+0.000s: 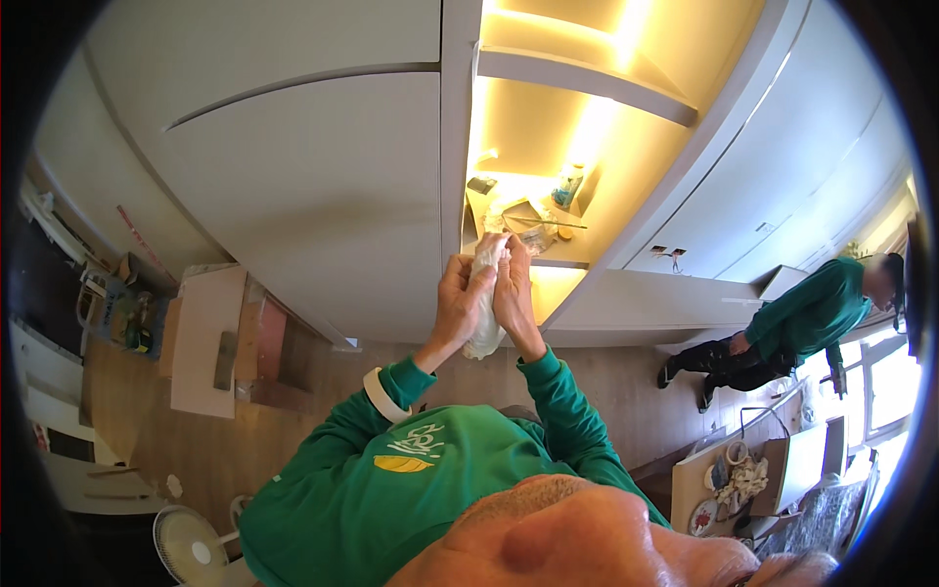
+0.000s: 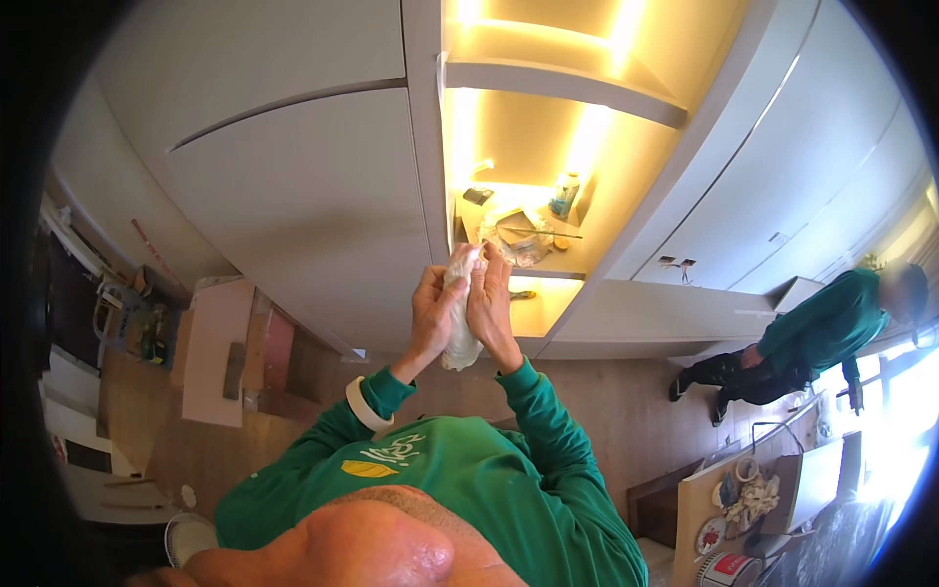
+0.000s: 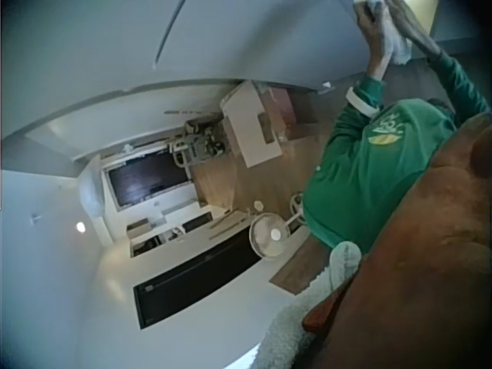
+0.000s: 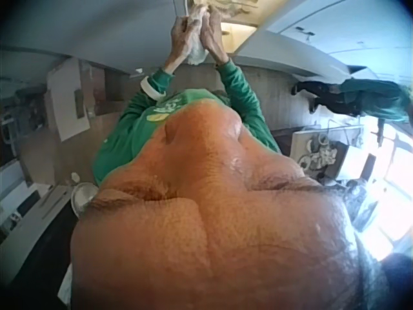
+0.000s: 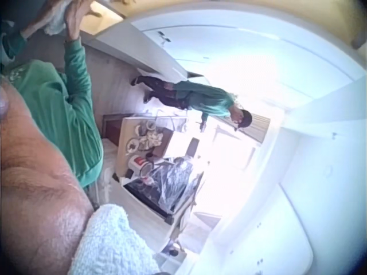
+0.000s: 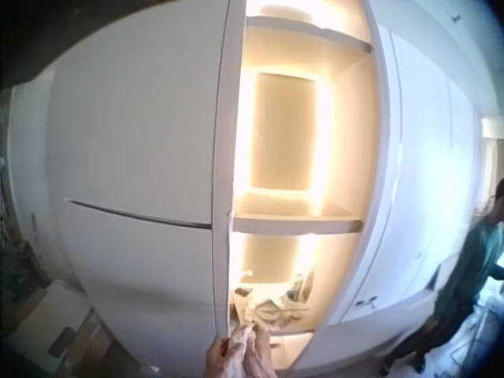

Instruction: The person applies a liquid from a bottle to a cloth and uses it to wipe and polish the surfaces and edges of white cabinetry in a workshop setting, occasionally using a small square tool to smooth the finish.

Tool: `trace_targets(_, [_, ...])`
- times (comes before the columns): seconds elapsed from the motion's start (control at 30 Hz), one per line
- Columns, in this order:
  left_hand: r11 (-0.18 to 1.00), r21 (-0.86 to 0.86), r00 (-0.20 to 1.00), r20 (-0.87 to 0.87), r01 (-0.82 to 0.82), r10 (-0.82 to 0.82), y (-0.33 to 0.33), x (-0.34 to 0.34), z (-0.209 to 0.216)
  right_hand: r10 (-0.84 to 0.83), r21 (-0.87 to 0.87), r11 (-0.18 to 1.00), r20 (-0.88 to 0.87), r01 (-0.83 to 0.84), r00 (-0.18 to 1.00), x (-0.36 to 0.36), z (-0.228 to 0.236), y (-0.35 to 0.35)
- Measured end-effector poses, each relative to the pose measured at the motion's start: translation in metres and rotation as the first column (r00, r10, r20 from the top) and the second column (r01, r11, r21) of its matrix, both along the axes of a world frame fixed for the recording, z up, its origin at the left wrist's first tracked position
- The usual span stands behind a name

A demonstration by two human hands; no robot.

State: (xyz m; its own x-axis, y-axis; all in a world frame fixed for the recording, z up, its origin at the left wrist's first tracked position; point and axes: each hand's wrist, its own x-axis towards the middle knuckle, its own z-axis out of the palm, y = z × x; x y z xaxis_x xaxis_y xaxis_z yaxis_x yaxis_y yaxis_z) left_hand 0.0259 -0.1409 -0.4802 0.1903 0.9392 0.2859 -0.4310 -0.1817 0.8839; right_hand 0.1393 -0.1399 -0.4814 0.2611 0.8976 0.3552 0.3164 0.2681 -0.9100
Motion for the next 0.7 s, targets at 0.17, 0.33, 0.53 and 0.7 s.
trace_targets(0.17, [0.947, 0.131, 0.956, 0.032, -0.294, 0.292, 0.035, -0.046, 0.057, 0.074, -0.029, 0.997, -0.023, -0.075, 0.997, 0.004, 0.004, -0.01])
trace_targets(0.33, [0.378, 0.828, 0.604, -0.061, -0.414, 0.794, 0.081, -0.066, 0.12, 0.134, -0.193, 0.968, -0.139, -0.159, 0.981, 0.042, -0.009, -0.021])
trace_targets(0.53, [0.096, 0.92, 0.25, 0.002, -0.379, 0.968, 0.13, -0.013, 0.14, 0.101, -0.34, 0.926, -0.199, -0.165, 0.975, 0.086, -0.026, -0.041])
trace_targets(0.7, [-0.008, 0.955, 0.2, 0.07, -0.295, 0.977, 0.15, 0.004, 0.093, 0.018, -0.353, 0.93, -0.232, -0.101, 0.973, 0.115, -0.034, -0.053])
